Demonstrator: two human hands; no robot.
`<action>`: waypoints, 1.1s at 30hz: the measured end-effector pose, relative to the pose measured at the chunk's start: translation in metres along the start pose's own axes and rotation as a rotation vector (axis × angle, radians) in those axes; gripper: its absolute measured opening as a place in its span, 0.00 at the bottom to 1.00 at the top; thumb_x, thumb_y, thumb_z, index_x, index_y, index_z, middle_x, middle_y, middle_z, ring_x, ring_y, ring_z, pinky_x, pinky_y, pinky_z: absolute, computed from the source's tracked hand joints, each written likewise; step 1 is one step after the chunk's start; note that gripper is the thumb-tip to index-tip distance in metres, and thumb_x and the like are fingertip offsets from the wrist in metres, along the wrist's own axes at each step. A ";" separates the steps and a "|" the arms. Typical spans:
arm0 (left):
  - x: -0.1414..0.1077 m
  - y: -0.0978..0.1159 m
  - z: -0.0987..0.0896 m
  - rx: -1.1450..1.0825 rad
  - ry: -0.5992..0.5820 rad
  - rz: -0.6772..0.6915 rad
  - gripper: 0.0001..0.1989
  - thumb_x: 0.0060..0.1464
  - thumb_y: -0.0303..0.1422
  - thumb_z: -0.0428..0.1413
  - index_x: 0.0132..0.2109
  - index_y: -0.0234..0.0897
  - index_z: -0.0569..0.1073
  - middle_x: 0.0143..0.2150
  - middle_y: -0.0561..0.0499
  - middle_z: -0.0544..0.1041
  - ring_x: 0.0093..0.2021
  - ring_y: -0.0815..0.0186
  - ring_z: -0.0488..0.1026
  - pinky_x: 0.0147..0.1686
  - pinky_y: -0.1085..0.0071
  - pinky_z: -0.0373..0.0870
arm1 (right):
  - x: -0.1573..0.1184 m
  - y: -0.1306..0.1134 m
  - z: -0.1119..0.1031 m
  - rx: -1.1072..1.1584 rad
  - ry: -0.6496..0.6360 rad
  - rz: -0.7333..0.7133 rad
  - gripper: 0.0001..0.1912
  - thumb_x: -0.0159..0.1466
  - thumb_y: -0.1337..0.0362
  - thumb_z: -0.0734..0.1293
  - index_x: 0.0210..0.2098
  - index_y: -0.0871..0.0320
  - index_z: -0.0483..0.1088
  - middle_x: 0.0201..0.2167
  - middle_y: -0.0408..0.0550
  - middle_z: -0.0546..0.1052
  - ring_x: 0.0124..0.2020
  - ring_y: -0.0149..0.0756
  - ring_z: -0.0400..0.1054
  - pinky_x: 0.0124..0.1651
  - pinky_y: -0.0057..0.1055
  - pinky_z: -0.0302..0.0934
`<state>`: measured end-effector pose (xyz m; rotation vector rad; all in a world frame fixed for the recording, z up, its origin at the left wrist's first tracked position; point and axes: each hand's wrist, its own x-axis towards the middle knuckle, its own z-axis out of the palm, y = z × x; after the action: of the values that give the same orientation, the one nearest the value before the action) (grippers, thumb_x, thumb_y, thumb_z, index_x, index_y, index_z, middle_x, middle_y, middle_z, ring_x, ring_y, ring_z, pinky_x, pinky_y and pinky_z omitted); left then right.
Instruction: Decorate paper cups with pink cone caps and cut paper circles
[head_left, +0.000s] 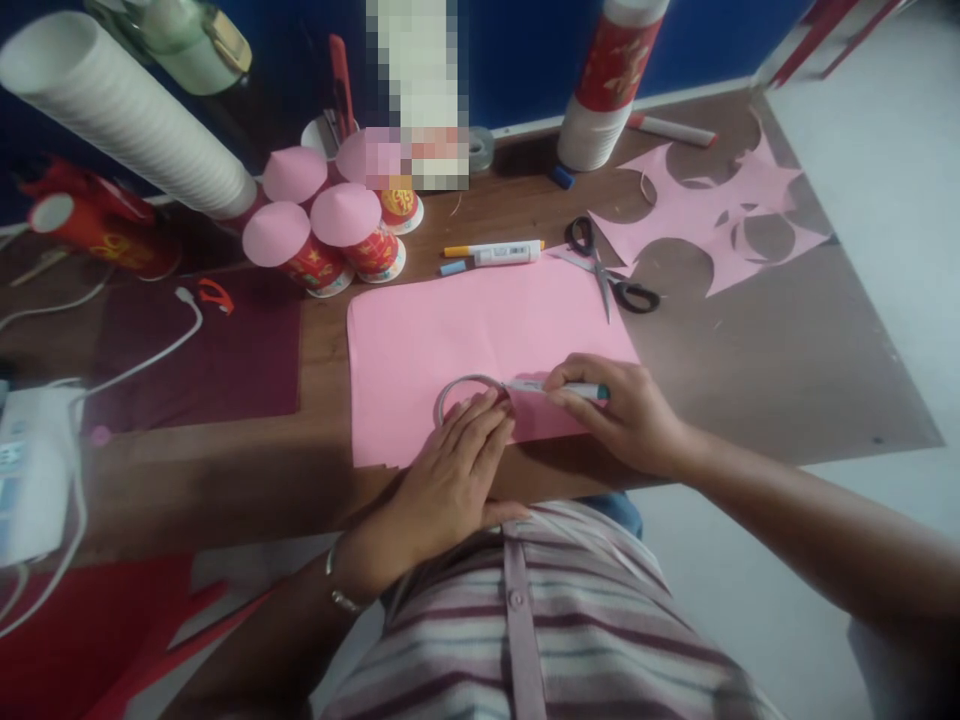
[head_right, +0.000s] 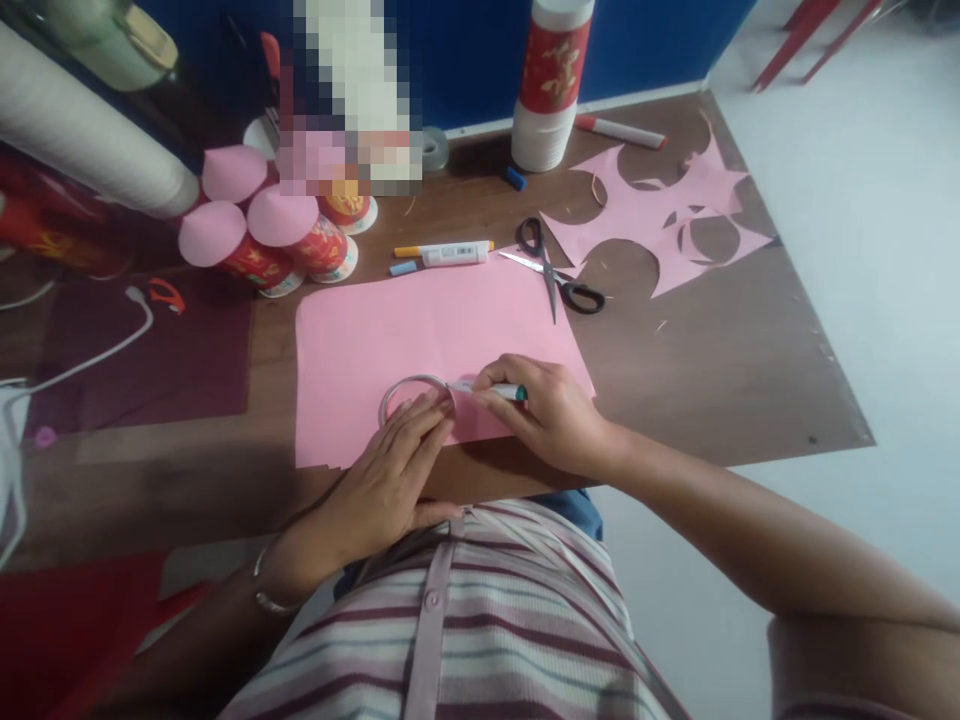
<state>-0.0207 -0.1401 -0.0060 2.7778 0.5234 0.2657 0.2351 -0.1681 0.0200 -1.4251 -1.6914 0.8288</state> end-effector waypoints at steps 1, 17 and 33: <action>0.000 0.000 0.000 -0.008 -0.002 0.001 0.46 0.63 0.56 0.53 0.71 0.23 0.53 0.67 0.25 0.66 0.74 0.41 0.56 0.68 0.40 0.62 | -0.004 0.001 0.003 -0.021 0.010 -0.059 0.06 0.71 0.61 0.66 0.38 0.55 0.73 0.34 0.47 0.80 0.33 0.36 0.74 0.37 0.31 0.65; 0.002 0.000 -0.005 -0.100 -0.064 -0.045 0.51 0.62 0.59 0.50 0.76 0.29 0.42 0.69 0.27 0.62 0.74 0.40 0.55 0.68 0.38 0.62 | -0.045 -0.007 0.020 -0.403 0.067 -0.482 0.03 0.69 0.69 0.68 0.42 0.63 0.70 0.29 0.49 0.77 0.29 0.36 0.71 0.30 0.32 0.66; 0.002 -0.002 -0.004 -0.129 -0.067 -0.053 0.53 0.58 0.58 0.55 0.75 0.30 0.44 0.70 0.27 0.62 0.74 0.39 0.55 0.67 0.37 0.62 | -0.055 -0.017 0.029 -0.384 0.065 -0.510 0.02 0.69 0.71 0.68 0.40 0.64 0.70 0.28 0.48 0.75 0.29 0.35 0.71 0.29 0.31 0.65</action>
<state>-0.0206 -0.1367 -0.0021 2.6338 0.5431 0.1866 0.2066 -0.2252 0.0120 -1.1505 -2.1099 0.1805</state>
